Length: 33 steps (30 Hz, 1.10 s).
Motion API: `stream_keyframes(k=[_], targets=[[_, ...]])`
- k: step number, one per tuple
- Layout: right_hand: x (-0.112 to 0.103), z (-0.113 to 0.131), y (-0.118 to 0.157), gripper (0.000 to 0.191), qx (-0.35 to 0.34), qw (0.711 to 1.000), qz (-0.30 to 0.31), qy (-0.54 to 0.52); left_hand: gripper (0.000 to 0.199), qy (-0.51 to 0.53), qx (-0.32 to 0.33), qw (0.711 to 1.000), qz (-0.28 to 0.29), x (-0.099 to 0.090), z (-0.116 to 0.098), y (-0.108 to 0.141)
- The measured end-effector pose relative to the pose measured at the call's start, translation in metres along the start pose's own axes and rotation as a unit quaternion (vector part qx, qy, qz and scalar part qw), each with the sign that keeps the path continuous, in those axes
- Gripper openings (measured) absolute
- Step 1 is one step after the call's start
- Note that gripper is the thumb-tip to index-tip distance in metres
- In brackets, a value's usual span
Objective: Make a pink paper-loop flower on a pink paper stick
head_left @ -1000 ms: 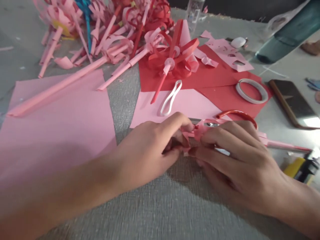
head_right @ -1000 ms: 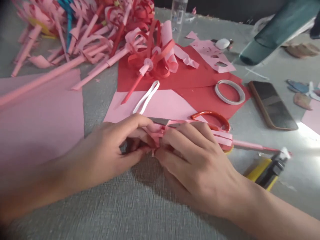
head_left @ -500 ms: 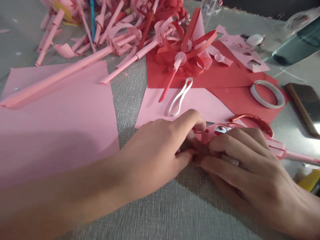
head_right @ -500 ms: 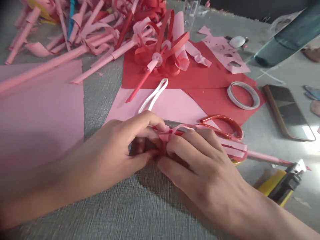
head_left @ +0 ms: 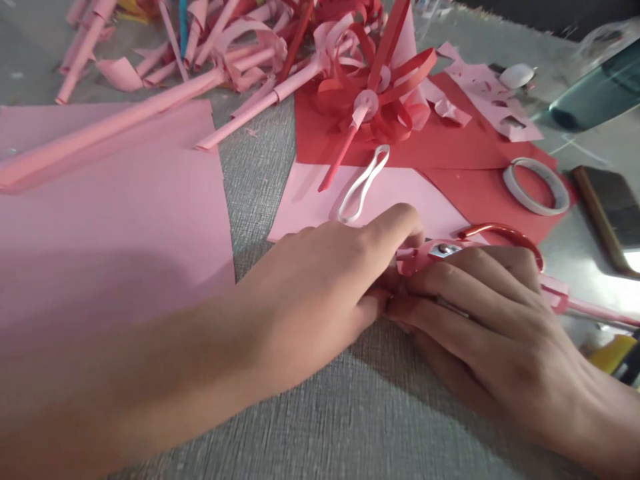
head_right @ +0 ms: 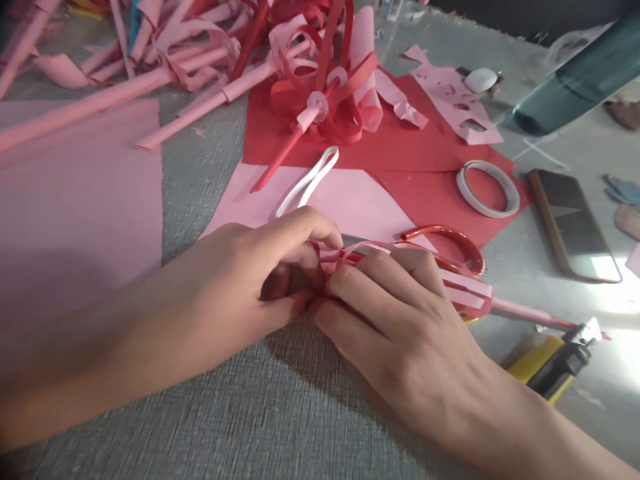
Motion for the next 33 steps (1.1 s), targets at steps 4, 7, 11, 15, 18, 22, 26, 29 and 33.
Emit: stream_keyframes(k=[4, 7, 11, 15, 18, 22, 26, 29, 33], targets=[[-0.001, 0.001, -0.002, 0.019, -0.01, 1.0, -0.003, 0.004, 0.035, 0.002, 0.006, 1.0, -0.009, -0.001, 0.001, 0.0], [0.0, 0.001, -0.003, 0.02, -0.016, 1.0, 0.005, -0.005, 0.033, 0.004, 0.012, 1.0, -0.008, -0.001, 0.0, 0.0], [0.002, 0.001, -0.002, 0.024, -0.019, 1.0, 0.012, -0.005, 0.033, 0.005, 0.013, 1.0, -0.011, -0.001, 0.0, 0.0], [-0.001, -0.002, 0.001, 0.02, -0.003, 1.0, -0.007, -0.012, 0.034, 0.011, 0.02, 1.0, -0.015, -0.001, 0.001, 0.0], [-0.008, -0.01, 0.005, 0.015, 0.045, 0.997, -0.054, -0.01, 0.034, 0.035, 0.029, 0.999, -0.012, 0.0, 0.001, 0.001], [-0.007, -0.01, 0.006, 0.013, 0.05, 0.997, -0.051, -0.022, 0.037, 0.048, 0.025, 0.998, -0.009, 0.0, 0.003, 0.001], [-0.004, -0.006, 0.004, 0.012, 0.035, 0.998, -0.034, -0.035, 0.038, 0.052, 0.016, 0.998, -0.007, 0.001, 0.005, 0.001], [-0.002, -0.005, 0.003, 0.014, 0.027, 0.999, -0.026, -0.034, 0.037, 0.059, 0.008, 0.998, -0.004, 0.001, 0.006, 0.001], [0.0, -0.005, 0.003, 0.017, 0.023, 0.999, -0.018, -0.035, 0.035, 0.062, 0.007, 0.998, -0.004, 0.0, 0.005, 0.001]])
Point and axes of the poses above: each hand's wrist, its own y-axis away from the middle knuckle, its own x-axis out of the palm, z = x × y, the point moved 8 cm from there along -y, towards the middle knuckle, and after that the axes turned 12 degrees about y, right-handed, at the moved point
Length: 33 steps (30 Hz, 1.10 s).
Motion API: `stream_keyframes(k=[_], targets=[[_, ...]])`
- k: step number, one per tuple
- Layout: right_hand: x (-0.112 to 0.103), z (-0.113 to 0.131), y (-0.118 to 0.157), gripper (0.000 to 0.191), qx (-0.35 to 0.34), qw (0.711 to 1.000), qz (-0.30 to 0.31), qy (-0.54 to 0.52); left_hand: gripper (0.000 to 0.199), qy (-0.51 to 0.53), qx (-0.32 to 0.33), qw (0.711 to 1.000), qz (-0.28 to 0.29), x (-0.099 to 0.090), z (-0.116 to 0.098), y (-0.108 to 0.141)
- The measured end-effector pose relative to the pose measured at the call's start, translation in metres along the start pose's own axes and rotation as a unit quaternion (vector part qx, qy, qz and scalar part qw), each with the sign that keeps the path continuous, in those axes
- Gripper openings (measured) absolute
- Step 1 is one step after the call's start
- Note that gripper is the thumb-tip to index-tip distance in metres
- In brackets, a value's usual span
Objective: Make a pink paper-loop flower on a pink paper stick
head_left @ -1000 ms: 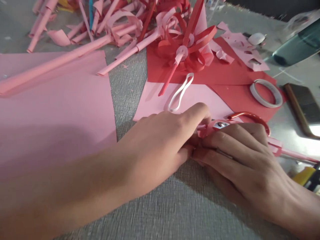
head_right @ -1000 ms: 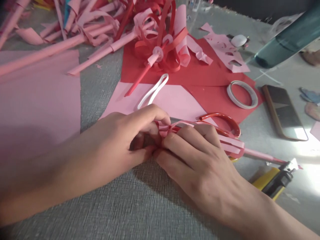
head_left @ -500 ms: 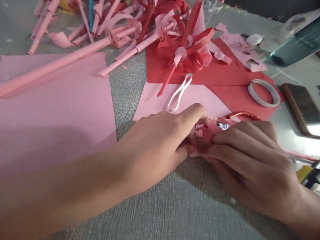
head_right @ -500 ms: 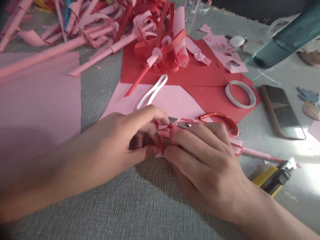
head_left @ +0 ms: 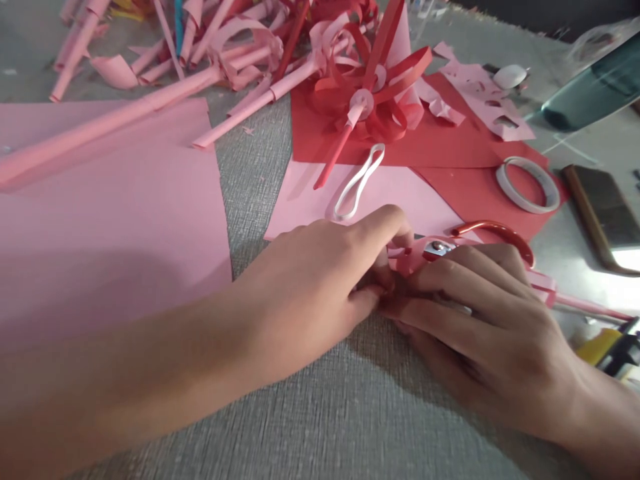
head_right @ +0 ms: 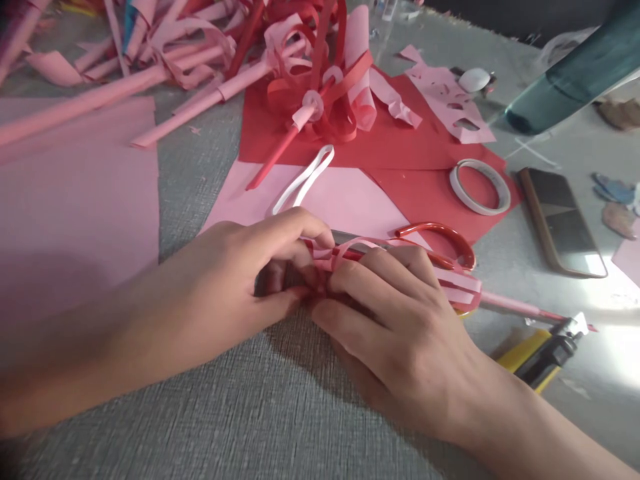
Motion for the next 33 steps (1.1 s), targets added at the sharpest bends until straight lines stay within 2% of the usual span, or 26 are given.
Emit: stream_keyframes(k=[11, 18, 33], targets=[[0.001, 0.0047, -0.0033, 0.016, -0.021, 0.999, 0.026, 0.012, 0.032, -0.011, 0.007, 1.0, -0.005, 0.0002, -0.0002, 0.0], [-0.0086, -0.0008, 0.0034, 0.016, 0.012, 0.999, -0.032, 0.022, 0.038, 0.004, 0.033, 0.999, -0.001, 0.0012, -0.0014, 0.0022], [-0.0061, 0.0046, 0.0026, 0.016, -0.046, 0.998, -0.004, 0.048, 0.042, 0.013, 0.029, 0.999, -0.016, -0.0001, -0.0017, 0.0026]])
Point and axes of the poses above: each hand's wrist, its own y-axis away from the middle knuckle, its own x-axis out of the palm, z = x × y, the point moved 8 cm from there along -y, towards the middle knuckle, and after that the axes turned 12 degrees about y, right-handed, at the moved point
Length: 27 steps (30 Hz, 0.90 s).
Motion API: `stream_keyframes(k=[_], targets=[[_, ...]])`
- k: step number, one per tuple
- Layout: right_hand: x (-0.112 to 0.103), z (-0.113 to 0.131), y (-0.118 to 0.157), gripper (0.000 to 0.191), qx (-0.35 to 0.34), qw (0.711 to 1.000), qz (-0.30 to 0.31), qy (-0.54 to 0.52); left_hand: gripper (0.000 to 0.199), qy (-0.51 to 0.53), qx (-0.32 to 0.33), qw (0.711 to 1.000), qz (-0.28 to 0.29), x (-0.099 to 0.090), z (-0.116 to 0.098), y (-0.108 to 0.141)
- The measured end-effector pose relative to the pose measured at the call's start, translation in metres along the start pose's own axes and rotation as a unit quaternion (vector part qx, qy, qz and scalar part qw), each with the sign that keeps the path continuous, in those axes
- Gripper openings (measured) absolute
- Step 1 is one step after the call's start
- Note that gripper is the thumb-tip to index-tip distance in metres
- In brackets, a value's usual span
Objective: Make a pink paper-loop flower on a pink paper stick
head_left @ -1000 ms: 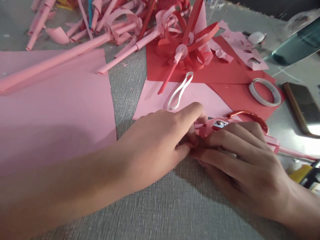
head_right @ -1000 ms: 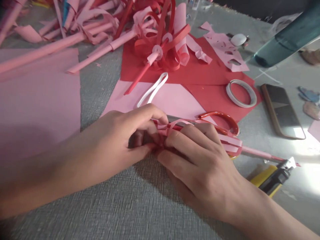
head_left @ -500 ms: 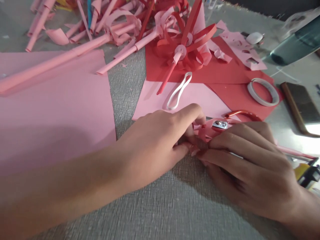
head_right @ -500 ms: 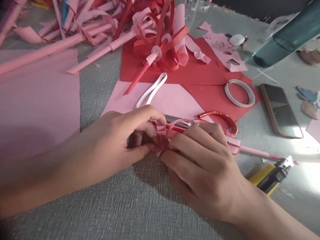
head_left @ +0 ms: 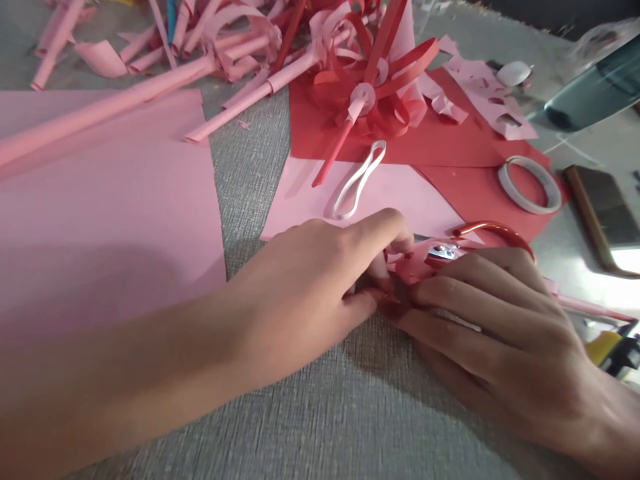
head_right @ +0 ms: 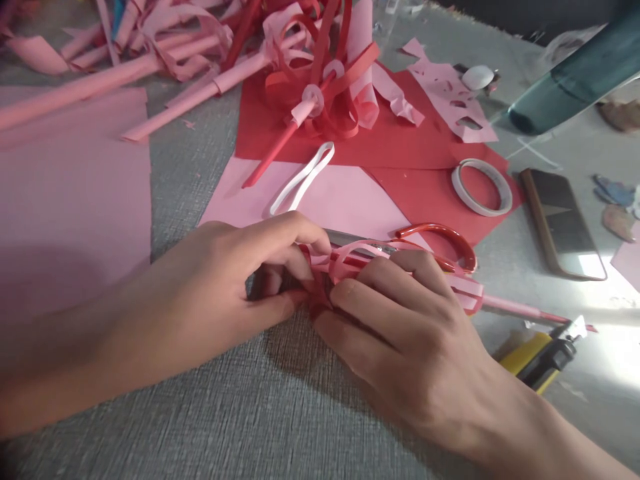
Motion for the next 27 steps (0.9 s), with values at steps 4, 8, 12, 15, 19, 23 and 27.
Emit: stream_keyframes(k=[4, 8, 12, 15, 19, 23, 27], targets=[[0.0, 0.001, 0.001, 0.017, -0.002, 1.0, 0.004, 0.013, 0.04, -0.003, -0.005, 1.0, -0.002, 0.0, 0.001, 0.001], [-0.005, 0.001, 0.001, 0.02, 0.006, 1.0, -0.012, 0.012, 0.039, 0.002, 0.008, 1.0, 0.006, -0.001, 0.0, 0.005], [-0.015, -0.007, 0.004, 0.018, 0.042, 0.997, -0.058, -0.014, 0.034, -0.015, 0.016, 1.0, 0.016, -0.001, -0.002, 0.01], [-0.016, -0.011, 0.008, 0.021, 0.048, 0.996, -0.069, -0.038, 0.026, -0.06, 0.06, 0.996, 0.034, 0.0, -0.008, 0.014], [-0.015, -0.014, 0.009, 0.017, 0.058, 0.994, -0.073, -0.054, 0.034, -0.138, 0.134, 0.976, 0.104, 0.011, -0.016, 0.022], [-0.018, -0.012, 0.006, 0.022, 0.057, 0.993, -0.093, -0.045, 0.032, -0.181, 0.131, 0.967, 0.123, 0.014, -0.014, 0.026], [-0.018, -0.006, 0.004, 0.025, 0.039, 0.993, -0.102, -0.038, 0.028, -0.179, 0.139, 0.968, 0.107, 0.013, -0.014, 0.028]])
Point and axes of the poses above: each hand's wrist, its own y-axis away from the middle knuckle, its own x-axis out of the palm, z = x × y, the point moved 8 cm from there along -y, towards the middle knuckle, and after that the axes turned 12 degrees about y, right-handed, at the moved point
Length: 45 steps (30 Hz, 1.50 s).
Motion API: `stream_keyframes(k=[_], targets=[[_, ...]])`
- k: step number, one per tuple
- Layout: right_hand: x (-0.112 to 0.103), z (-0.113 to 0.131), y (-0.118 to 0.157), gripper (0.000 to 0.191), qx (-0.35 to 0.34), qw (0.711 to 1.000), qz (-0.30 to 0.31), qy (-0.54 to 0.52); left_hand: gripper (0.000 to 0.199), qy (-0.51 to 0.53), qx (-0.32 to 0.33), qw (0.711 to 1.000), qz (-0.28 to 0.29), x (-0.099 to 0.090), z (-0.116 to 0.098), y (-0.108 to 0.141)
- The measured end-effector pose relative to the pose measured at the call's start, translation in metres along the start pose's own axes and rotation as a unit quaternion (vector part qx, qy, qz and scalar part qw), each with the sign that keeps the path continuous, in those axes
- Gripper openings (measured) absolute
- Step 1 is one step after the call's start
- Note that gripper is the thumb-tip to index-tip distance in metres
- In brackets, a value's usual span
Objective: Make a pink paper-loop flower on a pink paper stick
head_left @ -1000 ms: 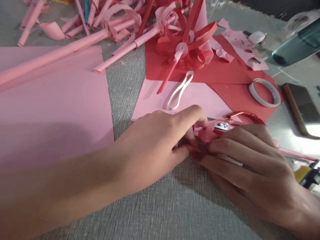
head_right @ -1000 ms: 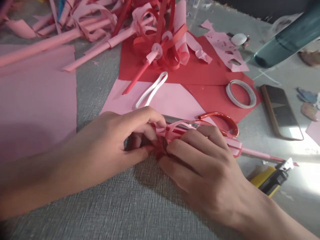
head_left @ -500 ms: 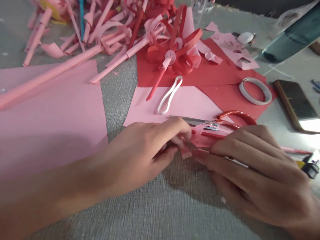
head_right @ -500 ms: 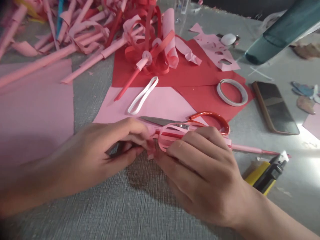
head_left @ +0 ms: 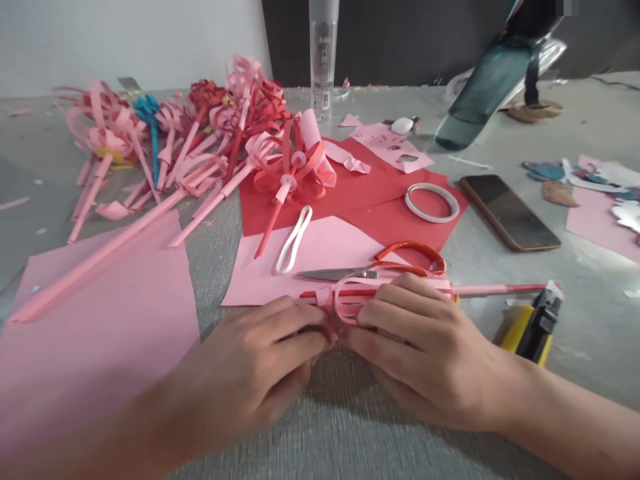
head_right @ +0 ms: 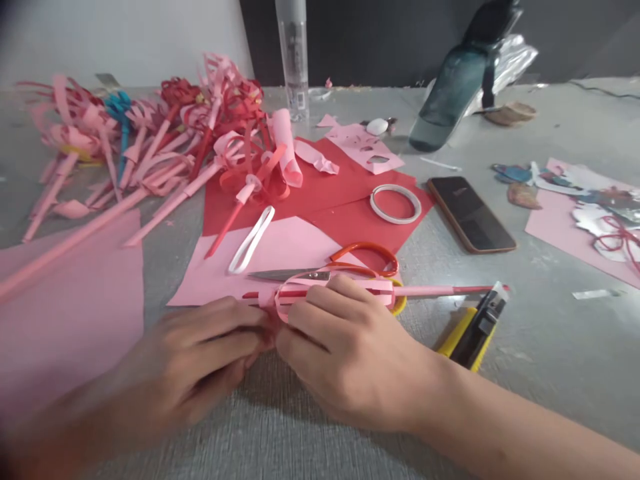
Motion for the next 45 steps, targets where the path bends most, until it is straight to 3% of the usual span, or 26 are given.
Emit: stream_keyframes(k=[3, 11, 15, 17, 19, 21, 23, 24, 25, 27, 28, 30, 31, 33, 35, 36, 37, 39, 42, 45], targets=[[0.002, 0.003, 0.001, 0.025, -0.013, 1.0, 0.002, 0.001, 0.029, -0.007, 0.003, 1.0, -0.019, -0.001, 0.0, 0.001], [0.005, 0.0, 0.002, 0.024, -0.013, 1.0, 0.013, -0.013, 0.027, -0.013, 0.001, 1.0, -0.005, 0.001, 0.0, 0.002], [-0.012, 0.006, 0.001, 0.022, -0.019, 0.999, -0.03, -0.031, 0.037, -0.004, 0.003, 1.0, -0.014, 0.0, 0.0, 0.004], [-0.028, -0.001, 0.0, 0.022, -0.009, 0.998, -0.051, -0.026, 0.042, -0.015, 0.0, 1.0, -0.003, 0.002, 0.001, 0.004], [-0.044, -0.032, 0.004, 0.023, 0.046, 0.997, -0.061, 0.006, 0.043, -0.027, 0.005, 1.0, 0.009, 0.005, 0.001, 0.004], [-0.053, -0.088, 0.017, 0.019, 0.161, 0.978, -0.037, 0.126, 0.041, -0.033, 0.022, 0.999, 0.007, 0.006, 0.001, 0.004], [-0.051, -0.164, 0.049, 0.021, 0.341, 0.901, 0.083, 0.255, 0.039, -0.031, 0.048, 0.998, -0.004, 0.005, -0.001, 0.004], [-0.049, -0.196, 0.068, 0.026, 0.41, 0.857, 0.135, 0.283, 0.039, -0.028, 0.056, 0.998, -0.003, 0.005, -0.001, 0.004], [-0.05, -0.219, 0.082, 0.028, 0.444, 0.835, 0.148, 0.291, 0.038, -0.028, 0.059, 0.998, -0.004, 0.005, 0.0, 0.005], [-0.049, -0.244, 0.096, 0.032, 0.459, 0.829, 0.155, 0.279, 0.038, -0.027, 0.062, 0.998, -0.005, 0.006, 0.001, 0.005], [-0.058, -0.246, 0.099, 0.035, 0.48, 0.828, 0.1, 0.271, 0.038, -0.028, 0.063, 0.998, -0.008, 0.006, 0.0, 0.005], [-0.091, -0.221, 0.091, 0.034, 0.475, 0.82, -0.095, 0.306, 0.04, -0.038, 0.07, 0.997, -0.018, 0.005, -0.001, 0.005], [-0.102, -0.197, 0.08, 0.033, 0.428, 0.831, -0.172, 0.311, 0.04, -0.047, 0.073, 0.996, -0.022, 0.005, -0.002, 0.005], [-0.104, -0.143, 0.051, 0.032, 0.315, 0.888, -0.206, 0.265, 0.04, -0.071, 0.078, 0.994, -0.021, 0.005, -0.004, 0.003], [-0.093, -0.076, 0.023, 0.027, 0.156, 0.944, -0.196, 0.216, 0.036, -0.086, 0.083, 0.993, -0.012, 0.006, -0.006, 0.002], [-0.08, -0.045, 0.012, 0.024, 0.083, 0.971, -0.15, 0.169, 0.035, -0.085, 0.081, 0.993, -0.004, 0.006, -0.006, 0.001], [-0.06, -0.02, 0.004, 0.022, 0.034, 0.99, -0.061, 0.123, 0.034, -0.082, 0.081, 0.993, 0.004, 0.007, -0.007, 0.0], [-0.038, 0.024, 0.002, 0.025, -0.067, 0.997, -0.001, 0.049, 0.034, -0.074, 0.077, 0.994, 0.019, 0.008, -0.007, -0.001], [-0.017, 0.039, 0.005, 0.025, -0.083, 0.996, 0.042, -0.015, 0.03, -0.081, 0.077, 0.994, 0.011, 0.008, -0.008, -0.002], [-0.005, 0.026, 0.009, 0.015, -0.068, 0.995, 0.068, -0.018, 0.027, -0.1, 0.093, 0.991, -0.014, 0.007, -0.012, -0.001]])
Point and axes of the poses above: each hand's wrist, its own y-axis away from the middle knuckle, its own x-axis out of the palm, z = x × y, the point moved 8 cm from there along -y, towards the middle knuckle, and after that the axes turned 12 degrees about y, right-handed, at the moved point
